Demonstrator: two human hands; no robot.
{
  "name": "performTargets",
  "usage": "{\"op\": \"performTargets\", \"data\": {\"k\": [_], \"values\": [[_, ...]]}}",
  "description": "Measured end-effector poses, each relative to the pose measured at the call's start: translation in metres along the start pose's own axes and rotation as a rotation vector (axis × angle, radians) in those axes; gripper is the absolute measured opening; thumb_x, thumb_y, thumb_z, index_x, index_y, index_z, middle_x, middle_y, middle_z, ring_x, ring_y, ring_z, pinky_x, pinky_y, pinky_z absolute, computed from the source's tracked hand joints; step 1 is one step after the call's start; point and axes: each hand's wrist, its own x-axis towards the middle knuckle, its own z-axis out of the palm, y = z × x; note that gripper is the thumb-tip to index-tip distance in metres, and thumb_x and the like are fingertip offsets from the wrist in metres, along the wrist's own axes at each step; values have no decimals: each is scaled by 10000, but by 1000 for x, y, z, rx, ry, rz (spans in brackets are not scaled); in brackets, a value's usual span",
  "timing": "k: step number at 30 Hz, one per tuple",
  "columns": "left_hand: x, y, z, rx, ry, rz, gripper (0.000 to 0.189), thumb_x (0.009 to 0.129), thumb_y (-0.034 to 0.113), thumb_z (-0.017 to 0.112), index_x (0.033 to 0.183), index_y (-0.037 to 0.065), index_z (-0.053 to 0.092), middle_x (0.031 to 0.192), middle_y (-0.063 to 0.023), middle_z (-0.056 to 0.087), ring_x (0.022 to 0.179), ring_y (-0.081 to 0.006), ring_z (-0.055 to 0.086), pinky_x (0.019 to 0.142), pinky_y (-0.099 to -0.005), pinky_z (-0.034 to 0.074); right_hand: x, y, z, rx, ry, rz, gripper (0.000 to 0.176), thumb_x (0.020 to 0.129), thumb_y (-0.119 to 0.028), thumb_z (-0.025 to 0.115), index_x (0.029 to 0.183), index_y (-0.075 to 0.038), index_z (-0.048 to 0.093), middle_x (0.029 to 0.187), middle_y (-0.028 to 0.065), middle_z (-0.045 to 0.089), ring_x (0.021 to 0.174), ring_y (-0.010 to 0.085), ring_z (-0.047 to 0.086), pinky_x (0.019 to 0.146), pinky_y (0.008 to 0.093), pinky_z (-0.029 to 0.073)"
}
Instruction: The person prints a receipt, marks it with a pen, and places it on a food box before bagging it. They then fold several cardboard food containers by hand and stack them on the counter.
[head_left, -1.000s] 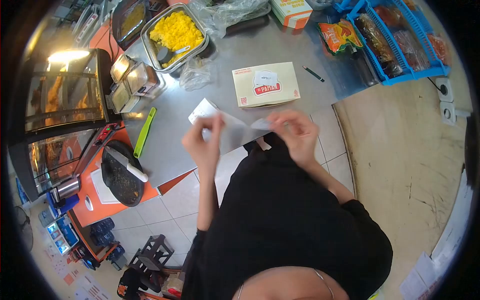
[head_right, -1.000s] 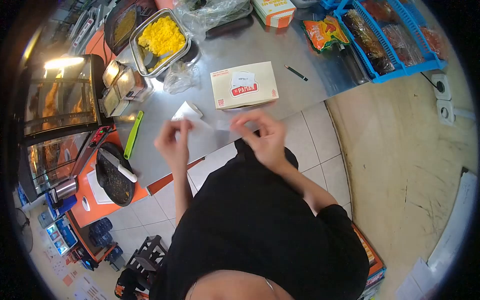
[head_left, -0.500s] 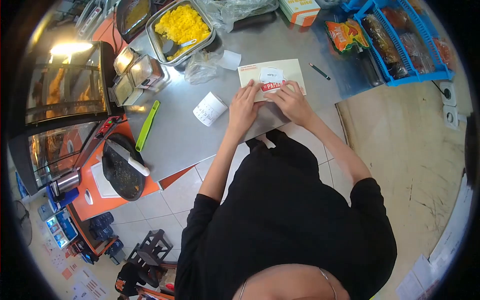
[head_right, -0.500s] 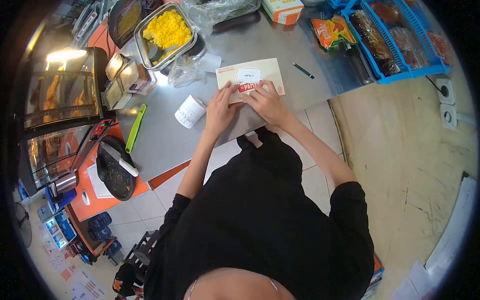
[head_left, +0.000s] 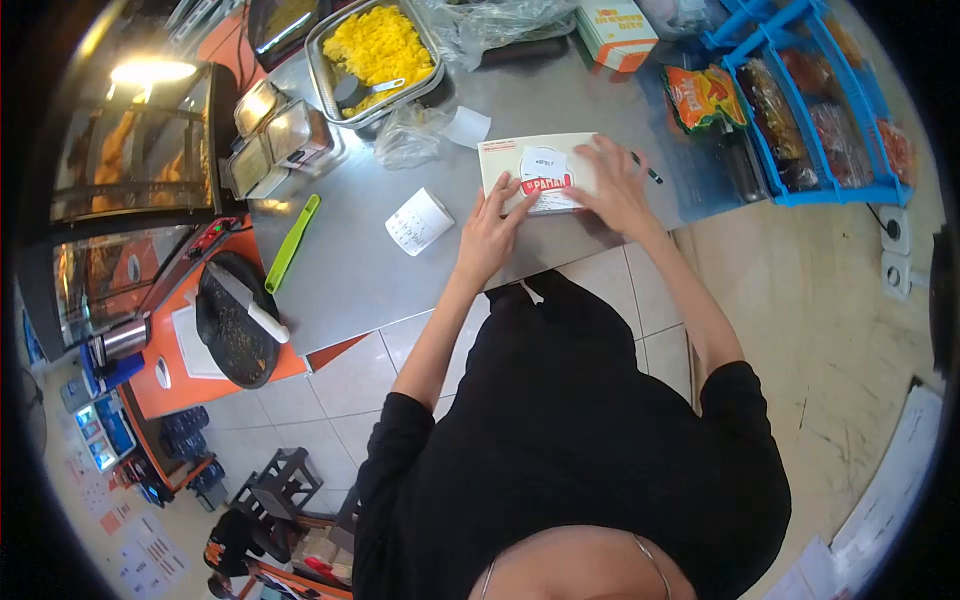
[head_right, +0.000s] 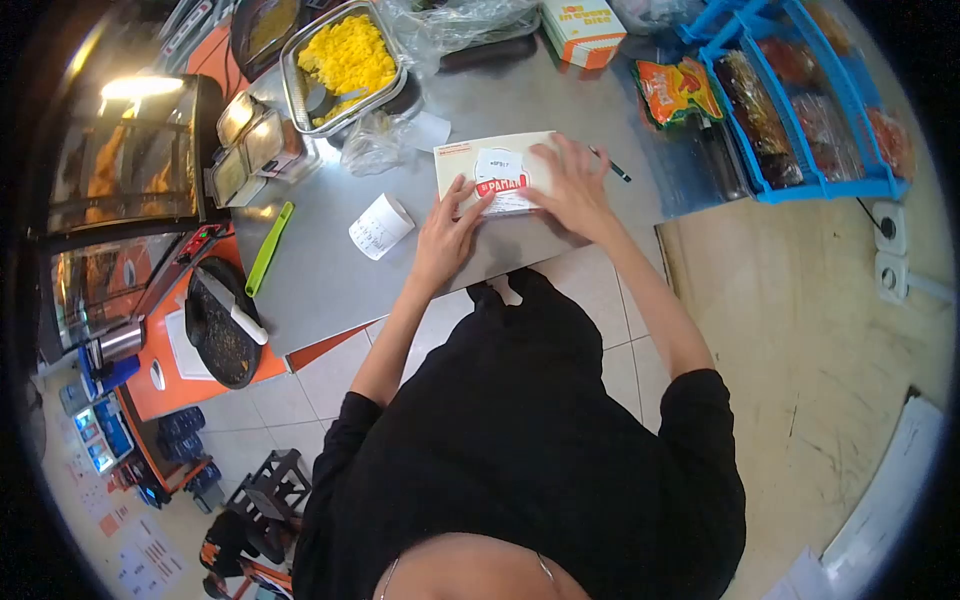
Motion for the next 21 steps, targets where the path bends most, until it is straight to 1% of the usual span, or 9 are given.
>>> {"op": "performTargets", "data": {"k": [3, 5, 7, 8, 11, 13, 15, 17, 21], "values": [[-3, 23, -4, -15, 115, -207, 433, 763, 115, 604, 1181, 123, 489, 1246, -122, 413, 1243, -276, 307, 991, -472, 226, 0, 17, -11, -42, -79, 64, 646, 749, -531, 550, 1236, -137, 391, 1287, 139, 312, 1209, 284, 285, 977, 575, 83], [-8, 32, -5, 97, 229, -368, 469, 752, 169, 639, 1179, 77, 469, 1242, -133, 392, 1230, -292, 295, 982, -471, 214, 16, 1, -37, -21, -110, -55, 699, 713, -545, 578, 1258, -158, 374, 1297, 152, 302, 1214, 306, 278, 976, 587, 83], [-16, 26, -5, 106, 914, -720, 577, 718, 279, 690, 1157, 9, 429, 1216, -152, 350, 1159, -317, 290, 948, -455, 201, 38, -19, -43, 6, -131, -214, 755, 677, -559, 606, 1280, -179, 358, 1307, 165, 293, 1220, 327, 270, 975, 598, 82], [-12, 31, -25, 117, 981, -994, 684, 680, 356, 721, 1167, -6, 406, 1188, -175, 331, 1108, -325, 287, 914, -460, 223, 47, -32, -41, -8, -167, -335, 827, 621, -565, 644, 1302, -213, 334, 1312, 175, 286, 1220, 353, 265, 979, 595, 87], [-39, -20, -23, 86, 942, -1334, 627, 674, 380, 720, 1116, 19, 461, 1174, -148, 371, 1125, -310, 274, 910, -466, 210, 60, -45, -12, 5, -249, -588, 1000, 494, -525, 740, 1347, -301, 269, 1325, 201, 271, 1208, 422, 263, 977, 604, 109], [-58, -23, -34, 105, 717, -1244, 559, 694, 405, 698, 1063, 31, 508, 1032, -123, 490, 1047, -272, 393, 874, -422, 297, 62, -44, -3, 21, -365, -471, 968, 496, -447, 754, 1336, -281, 301, 1321, 207, 281, 1197, 418, 286, 992, 569, 135], [-78, -16, -37, -379, 917, -877, 421, 752, 368, 652, 973, 30, 531, 822, -87, 550, 864, -235, 507, 761, -355, 383, 60, -37, -3, 171, -351, -462, 928, 490, -372, 754, 1316, -273, 344, 1289, 215, 332, 1196, 391, 306, 995, 522, 183], [-105, 25, -51, -439, 961, -753, 345, 791, 295, 618, 963, 21, 495, 708, -96, 533, 694, -229, 528, 648, -325, 408, 46, -39, -3, 211, -271, -504, 903, 473, -332, 751, 1295, -253, 384, 1245, 223, 385, 1194, 369, 322, 989, 481, 218], [-227, 167, -61, -153, 991, -1046, 349, 860, 195, 526, 1128, 43, 362, 671, -99, 562, 633, -229, 552, 607, -346, 419, -11, -63, -23, 106, -162, -688, 908, 465, -427, 717, 1297, -283, 383, 1248, 265, 367, 1180, 414, 319, 952, 524, 268]]}}
